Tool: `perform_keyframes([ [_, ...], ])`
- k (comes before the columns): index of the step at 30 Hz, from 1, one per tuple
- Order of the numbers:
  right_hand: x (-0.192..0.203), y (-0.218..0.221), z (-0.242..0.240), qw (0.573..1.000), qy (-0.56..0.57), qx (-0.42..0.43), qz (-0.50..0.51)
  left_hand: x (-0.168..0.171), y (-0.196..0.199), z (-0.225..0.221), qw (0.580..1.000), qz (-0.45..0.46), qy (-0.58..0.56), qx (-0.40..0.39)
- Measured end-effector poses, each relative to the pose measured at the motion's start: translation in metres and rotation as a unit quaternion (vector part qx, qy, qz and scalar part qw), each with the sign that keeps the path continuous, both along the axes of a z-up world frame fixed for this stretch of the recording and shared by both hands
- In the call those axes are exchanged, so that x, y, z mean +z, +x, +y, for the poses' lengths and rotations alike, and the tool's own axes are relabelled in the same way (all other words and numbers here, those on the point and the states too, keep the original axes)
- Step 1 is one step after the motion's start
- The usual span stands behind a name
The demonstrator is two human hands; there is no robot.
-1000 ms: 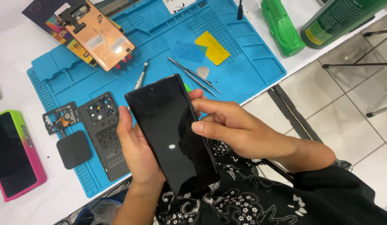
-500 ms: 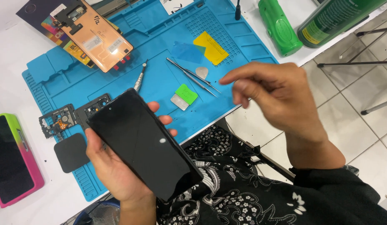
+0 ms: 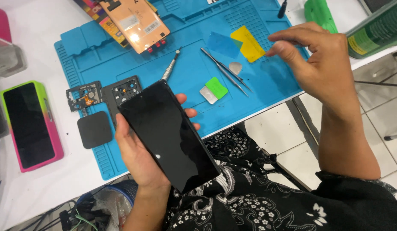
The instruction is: Disassembling a smartphone by prying the screen away from the frame using prying tools and adhesive remover.
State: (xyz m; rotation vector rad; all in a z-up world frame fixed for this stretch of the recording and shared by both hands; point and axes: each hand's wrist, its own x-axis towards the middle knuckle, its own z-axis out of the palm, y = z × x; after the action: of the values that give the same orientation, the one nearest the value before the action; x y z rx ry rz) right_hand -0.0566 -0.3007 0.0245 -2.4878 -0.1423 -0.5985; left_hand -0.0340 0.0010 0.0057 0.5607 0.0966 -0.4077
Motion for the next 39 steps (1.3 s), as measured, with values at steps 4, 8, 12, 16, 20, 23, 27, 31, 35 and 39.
perform_keyframes([
  [4,-0.001,0.011,0.006,0.998,-0.052,0.014,0.015,-0.002,0.001,0.006,1.000,0.005,-0.005,0.017],
  [8,-0.012,0.024,0.012,0.984,-0.161,0.067,0.019,-0.004,0.001,0.013,0.999,-0.002,-0.033,0.019],
  [12,-0.022,0.062,0.013,0.951,-0.306,0.039,0.025,-0.007,0.001,0.013,0.998,-0.011,-0.060,0.007],
  [16,-0.030,0.100,0.021,0.946,-0.309,0.051,0.078,-0.012,-0.001,0.012,0.996,-0.008,-0.085,-0.014],
  [20,-0.020,0.114,0.030,0.931,-0.333,0.041,0.146,-0.015,-0.003,0.011,0.996,-0.009,-0.085,-0.022],
  [23,-0.004,0.123,0.040,0.922,-0.318,0.050,0.216,-0.015,-0.004,0.012,0.995,-0.018,-0.087,-0.039],
  [27,0.015,0.128,0.061,0.902,-0.262,0.025,0.341,-0.015,-0.008,0.010,0.993,-0.029,-0.099,-0.064],
  [31,0.006,0.128,0.057,0.909,-0.281,0.052,0.305,-0.020,-0.011,0.011,0.988,-0.041,-0.122,-0.085],
  [35,0.007,0.126,0.061,0.892,-0.344,0.058,0.287,-0.025,-0.013,0.014,0.978,-0.043,-0.158,-0.129],
  [39,-0.004,0.129,0.052,0.896,-0.378,0.082,0.218,-0.030,-0.015,0.013,0.967,-0.053,-0.192,-0.156],
])
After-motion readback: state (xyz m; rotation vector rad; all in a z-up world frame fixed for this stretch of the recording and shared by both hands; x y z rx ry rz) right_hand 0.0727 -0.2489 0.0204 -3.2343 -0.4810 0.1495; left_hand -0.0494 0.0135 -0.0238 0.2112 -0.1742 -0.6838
